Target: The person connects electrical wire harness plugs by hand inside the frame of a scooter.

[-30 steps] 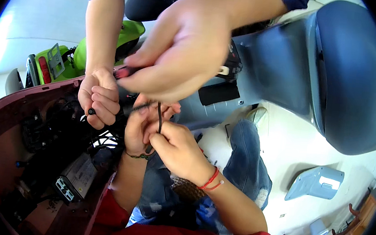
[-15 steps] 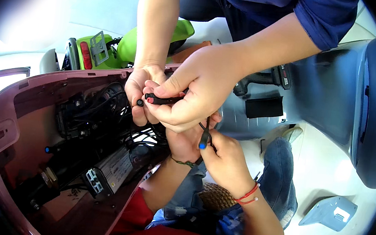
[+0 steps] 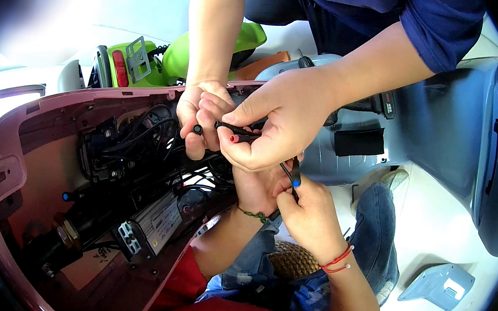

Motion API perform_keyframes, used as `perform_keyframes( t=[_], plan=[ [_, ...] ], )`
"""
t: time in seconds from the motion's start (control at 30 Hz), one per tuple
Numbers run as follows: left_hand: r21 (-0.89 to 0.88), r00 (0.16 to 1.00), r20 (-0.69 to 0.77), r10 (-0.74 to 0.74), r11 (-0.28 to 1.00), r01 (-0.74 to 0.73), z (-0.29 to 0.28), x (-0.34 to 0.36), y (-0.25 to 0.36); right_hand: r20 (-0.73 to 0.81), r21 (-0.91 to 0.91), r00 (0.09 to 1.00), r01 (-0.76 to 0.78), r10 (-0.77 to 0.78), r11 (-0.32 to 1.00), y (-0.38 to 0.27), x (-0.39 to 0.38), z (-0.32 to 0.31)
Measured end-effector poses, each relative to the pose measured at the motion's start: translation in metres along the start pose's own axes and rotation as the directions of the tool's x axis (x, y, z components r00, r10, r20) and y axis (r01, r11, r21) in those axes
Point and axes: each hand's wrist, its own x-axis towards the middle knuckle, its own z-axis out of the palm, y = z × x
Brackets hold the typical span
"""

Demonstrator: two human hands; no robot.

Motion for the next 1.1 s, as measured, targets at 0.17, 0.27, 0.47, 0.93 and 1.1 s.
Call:
perform_keyframes(
  t=[0.17,0.27,0.47,0.93,1.1],
  plan=[
    [0.001,0.984,-0.16,0.077,0.997,-0.078,0.01,0.002,-0.006,-0.019,-0.065,0.999,-0.033,0.032,0.997,0.005,0.003,0.001],
    [0.119,0.976,-0.171,0.136,0.986,-0.116,0.01,-0.001,-0.005,-0.059,-0.16,0.992,0.102,-0.113,0.982,0.005,0.001,0.002],
    [0.196,0.999,0.013,0.044,0.979,-0.046,-0.01,0.001,-0.001,-0.02,-0.031,0.999,-0.05,0.05,0.998,-0.002,0.004,0.001],
    [0.164,0.967,-0.178,0.181,0.975,-0.152,0.015,-0.005,-0.005,0.005,0.012,0.999,-0.055,0.055,0.998,-0.004,0.005,0.0],
    [0.138,0.98,-0.148,0.133,0.984,-0.113,0.004,-0.004,-0.005,0.004,-0.001,0.996,-0.089,0.089,0.996,-0.003,0.004,0.001]
  ],
)
